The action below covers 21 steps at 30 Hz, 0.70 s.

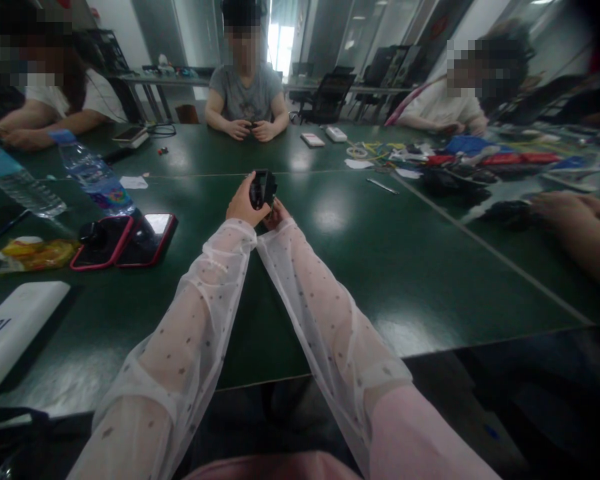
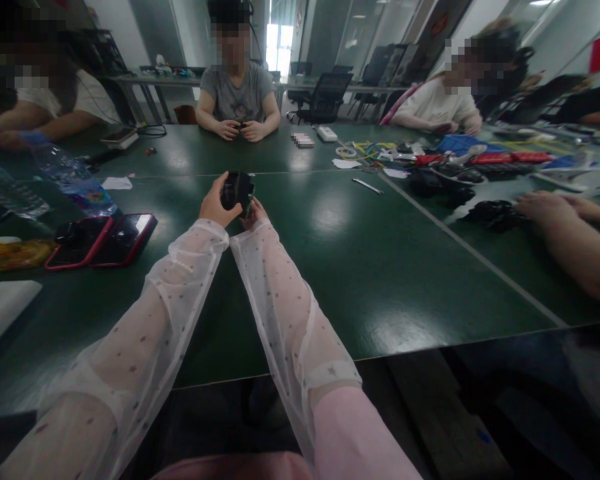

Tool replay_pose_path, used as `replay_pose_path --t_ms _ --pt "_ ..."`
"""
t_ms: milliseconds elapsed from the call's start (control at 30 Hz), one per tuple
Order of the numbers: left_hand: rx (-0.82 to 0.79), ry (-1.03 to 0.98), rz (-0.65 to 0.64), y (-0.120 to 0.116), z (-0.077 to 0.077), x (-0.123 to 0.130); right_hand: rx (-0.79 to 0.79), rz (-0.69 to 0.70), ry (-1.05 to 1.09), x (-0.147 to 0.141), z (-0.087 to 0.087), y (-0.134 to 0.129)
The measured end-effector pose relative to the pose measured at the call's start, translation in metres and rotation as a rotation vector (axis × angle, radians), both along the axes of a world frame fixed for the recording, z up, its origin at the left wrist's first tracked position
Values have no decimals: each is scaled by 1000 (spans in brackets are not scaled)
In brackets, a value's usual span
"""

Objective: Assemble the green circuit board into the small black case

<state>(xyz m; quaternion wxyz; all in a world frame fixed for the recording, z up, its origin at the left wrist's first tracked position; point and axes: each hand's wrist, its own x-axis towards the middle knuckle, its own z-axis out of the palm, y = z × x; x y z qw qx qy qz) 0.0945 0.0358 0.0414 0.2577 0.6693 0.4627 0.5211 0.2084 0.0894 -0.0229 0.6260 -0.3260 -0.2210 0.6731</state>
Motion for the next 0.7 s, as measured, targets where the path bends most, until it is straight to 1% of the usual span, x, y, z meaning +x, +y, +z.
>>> replay_pose_path --t_ms 67,133,233,300,367,400,433,500,533,567,600,700 --pt "-23 -114 10 11 -4 -5 -75 -69 54 -2 3 1" --pt "-87 -259 30 23 -9 -10 -113 -93 61 -5 5 1" --pt "-310 -487 10 29 -14 -17 -97 -78 39 -6 8 -2" --pt "-446 -623 -62 25 -17 -22 -57 -42 22 -5 9 -5" --pt "-568 -717 -189 19 -21 -27 -14 4 23 -3 9 -9" --pt "-607 -756 -198 18 -24 -29 6 25 29 -3 9 -10" --pt "-613 -792 -178 18 -27 -31 18 42 38 -2 8 -11" --pt "-717 -794 -88 21 -32 -35 32 62 51 -1 6 -10" --pt "-755 -795 -35 25 -35 -37 35 68 56 -1 5 -9" --pt "-772 -807 -12 28 -37 -39 38 74 59 -1 4 -8" --pt "-779 -828 9 31 -39 -41 41 80 60 0 3 -7" --pt "-787 -858 13 37 -43 -45 25 96 50 0 3 -6"
